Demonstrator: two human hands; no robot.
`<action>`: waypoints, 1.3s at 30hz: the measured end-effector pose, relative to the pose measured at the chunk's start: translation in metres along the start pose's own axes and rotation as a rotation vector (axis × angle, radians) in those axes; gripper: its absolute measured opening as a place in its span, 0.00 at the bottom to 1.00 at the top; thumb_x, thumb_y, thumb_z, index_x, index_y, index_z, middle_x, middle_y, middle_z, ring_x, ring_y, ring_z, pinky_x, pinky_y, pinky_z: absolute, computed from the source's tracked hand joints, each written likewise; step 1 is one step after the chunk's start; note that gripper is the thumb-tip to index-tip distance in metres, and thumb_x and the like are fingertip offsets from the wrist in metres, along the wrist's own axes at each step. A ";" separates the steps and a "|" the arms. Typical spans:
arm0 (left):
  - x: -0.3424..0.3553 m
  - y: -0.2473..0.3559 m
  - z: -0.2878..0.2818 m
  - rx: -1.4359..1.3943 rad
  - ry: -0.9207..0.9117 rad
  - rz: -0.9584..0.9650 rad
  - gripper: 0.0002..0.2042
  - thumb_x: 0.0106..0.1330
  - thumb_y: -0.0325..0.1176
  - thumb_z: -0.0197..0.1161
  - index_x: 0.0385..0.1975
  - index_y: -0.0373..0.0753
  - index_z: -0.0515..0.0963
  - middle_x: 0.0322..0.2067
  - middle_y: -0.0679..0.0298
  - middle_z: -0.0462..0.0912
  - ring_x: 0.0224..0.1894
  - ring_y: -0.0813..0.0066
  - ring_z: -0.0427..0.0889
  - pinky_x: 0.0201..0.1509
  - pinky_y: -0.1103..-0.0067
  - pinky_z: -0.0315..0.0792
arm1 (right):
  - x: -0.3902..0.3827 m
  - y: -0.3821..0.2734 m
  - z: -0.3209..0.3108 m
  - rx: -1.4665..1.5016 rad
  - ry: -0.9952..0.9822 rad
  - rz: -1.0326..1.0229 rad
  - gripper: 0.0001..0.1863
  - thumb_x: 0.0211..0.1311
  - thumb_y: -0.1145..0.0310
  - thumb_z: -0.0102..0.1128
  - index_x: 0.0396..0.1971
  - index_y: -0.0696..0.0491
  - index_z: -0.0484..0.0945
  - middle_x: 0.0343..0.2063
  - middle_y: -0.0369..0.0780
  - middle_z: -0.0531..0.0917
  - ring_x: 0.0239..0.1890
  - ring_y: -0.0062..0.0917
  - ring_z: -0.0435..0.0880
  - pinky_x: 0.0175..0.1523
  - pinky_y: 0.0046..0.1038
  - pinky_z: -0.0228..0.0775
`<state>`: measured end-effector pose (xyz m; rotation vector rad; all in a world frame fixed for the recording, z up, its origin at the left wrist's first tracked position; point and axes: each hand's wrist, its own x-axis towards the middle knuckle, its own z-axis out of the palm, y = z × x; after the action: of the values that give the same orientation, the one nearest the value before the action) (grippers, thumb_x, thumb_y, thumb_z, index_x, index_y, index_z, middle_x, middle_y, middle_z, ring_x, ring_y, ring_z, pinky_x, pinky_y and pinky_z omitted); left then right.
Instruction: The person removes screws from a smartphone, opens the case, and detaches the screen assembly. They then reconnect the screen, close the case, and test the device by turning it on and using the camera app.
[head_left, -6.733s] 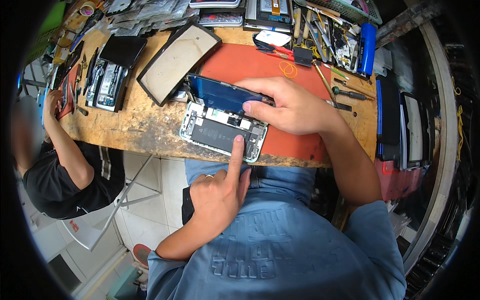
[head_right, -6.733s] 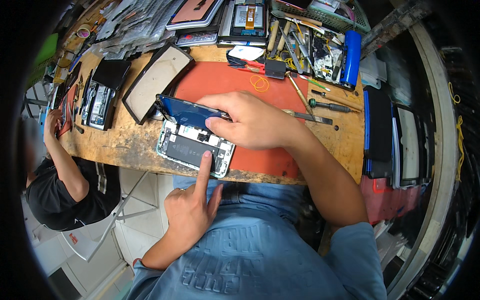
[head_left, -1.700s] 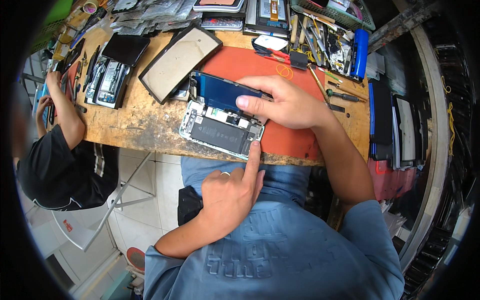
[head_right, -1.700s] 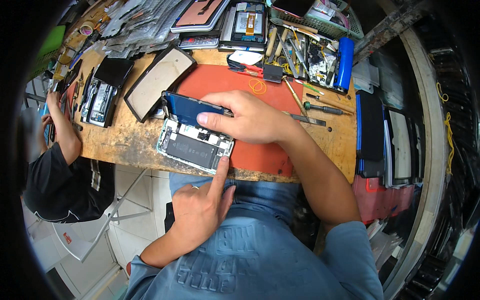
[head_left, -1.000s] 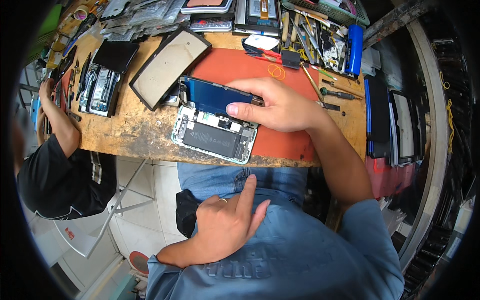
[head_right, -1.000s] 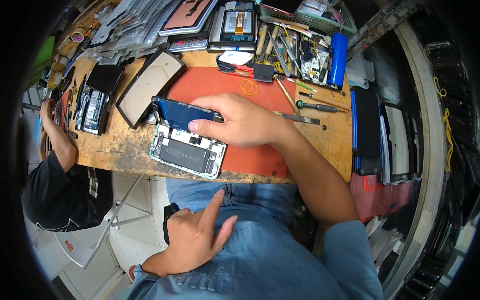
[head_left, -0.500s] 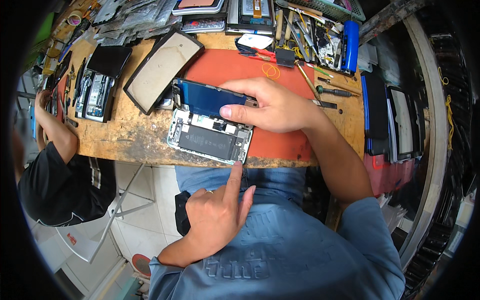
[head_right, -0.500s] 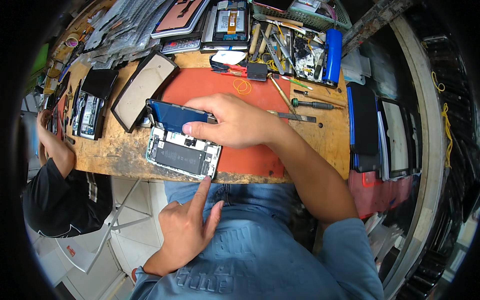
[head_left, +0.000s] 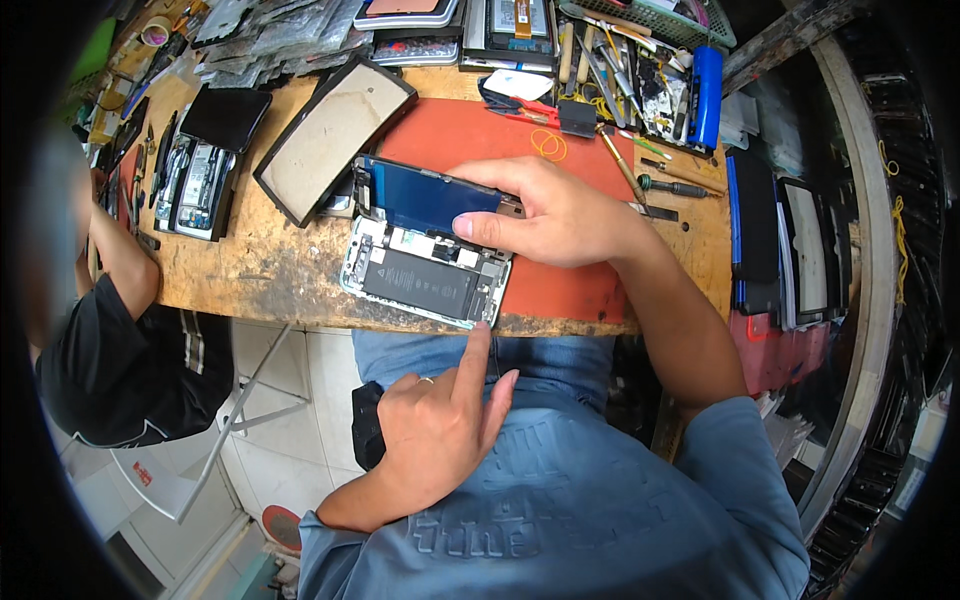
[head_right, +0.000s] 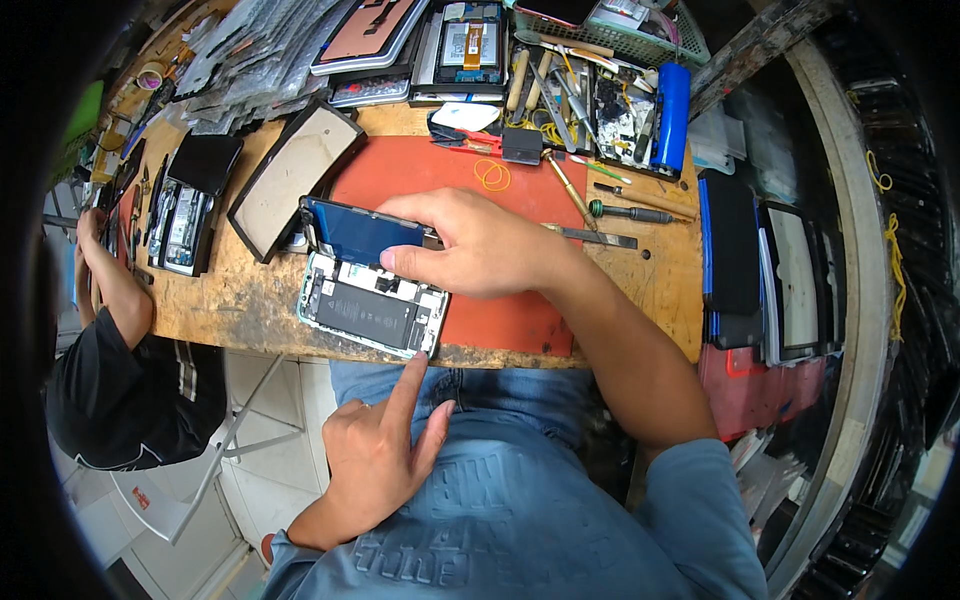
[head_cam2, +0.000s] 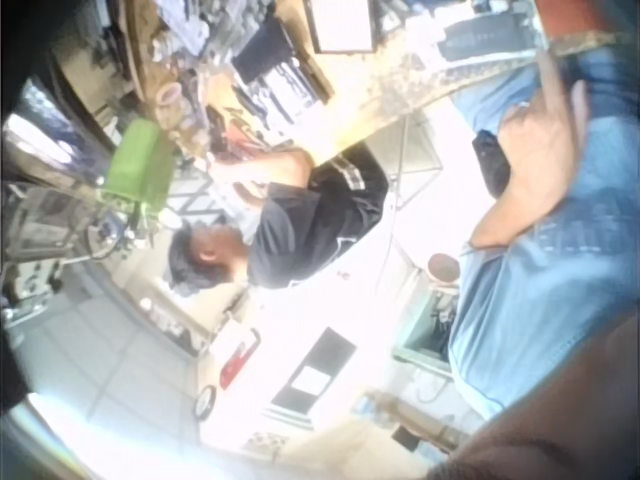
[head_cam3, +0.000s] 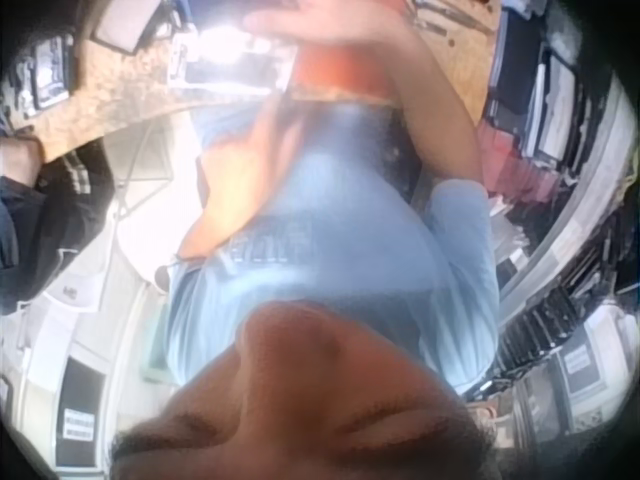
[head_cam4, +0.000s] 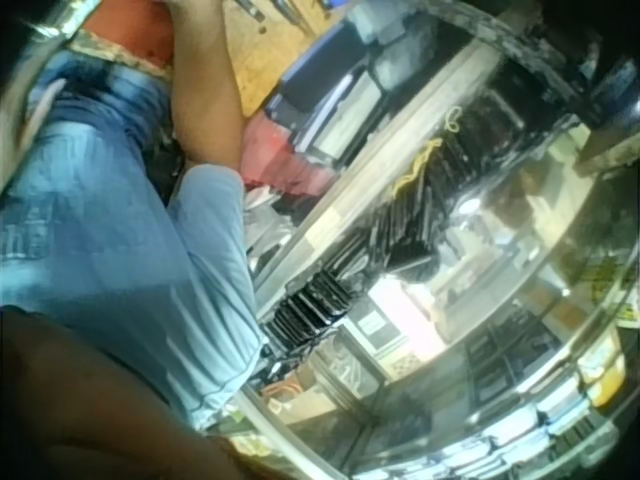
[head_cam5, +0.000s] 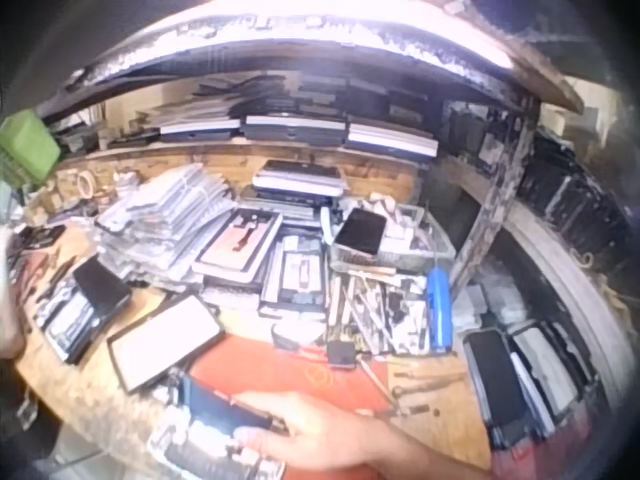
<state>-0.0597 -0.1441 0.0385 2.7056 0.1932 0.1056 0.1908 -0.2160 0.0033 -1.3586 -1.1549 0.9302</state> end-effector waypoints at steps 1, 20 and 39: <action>0.001 0.000 0.000 0.003 0.008 0.004 0.28 0.67 0.40 0.74 0.62 0.30 0.79 0.15 0.63 0.78 0.12 0.65 0.71 0.22 0.72 0.62 | 0.001 0.000 -0.001 -0.007 -0.001 0.000 0.17 0.74 0.66 0.64 0.56 0.59 0.82 0.43 0.43 0.90 0.45 0.25 0.87 0.53 0.32 0.81; 0.002 -0.003 0.004 -0.009 0.067 0.008 0.24 0.67 0.41 0.74 0.58 0.32 0.82 0.13 0.65 0.76 0.12 0.67 0.72 0.21 0.72 0.65 | -0.003 -0.017 -0.001 -0.033 0.001 0.187 0.18 0.74 0.70 0.61 0.60 0.60 0.80 0.45 0.42 0.88 0.46 0.23 0.85 0.53 0.30 0.80; 0.033 -0.039 0.004 0.249 0.152 -0.138 0.32 0.72 0.54 0.68 0.68 0.37 0.78 0.14 0.64 0.79 0.13 0.65 0.78 0.21 0.70 0.71 | -0.003 -0.014 -0.005 -0.125 -0.060 0.136 0.23 0.74 0.77 0.59 0.67 0.62 0.75 0.54 0.40 0.85 0.55 0.20 0.81 0.63 0.27 0.75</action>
<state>-0.0314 -0.1057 0.0204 2.9208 0.4658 0.2622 0.1926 -0.2211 0.0178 -1.5344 -1.1938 1.0152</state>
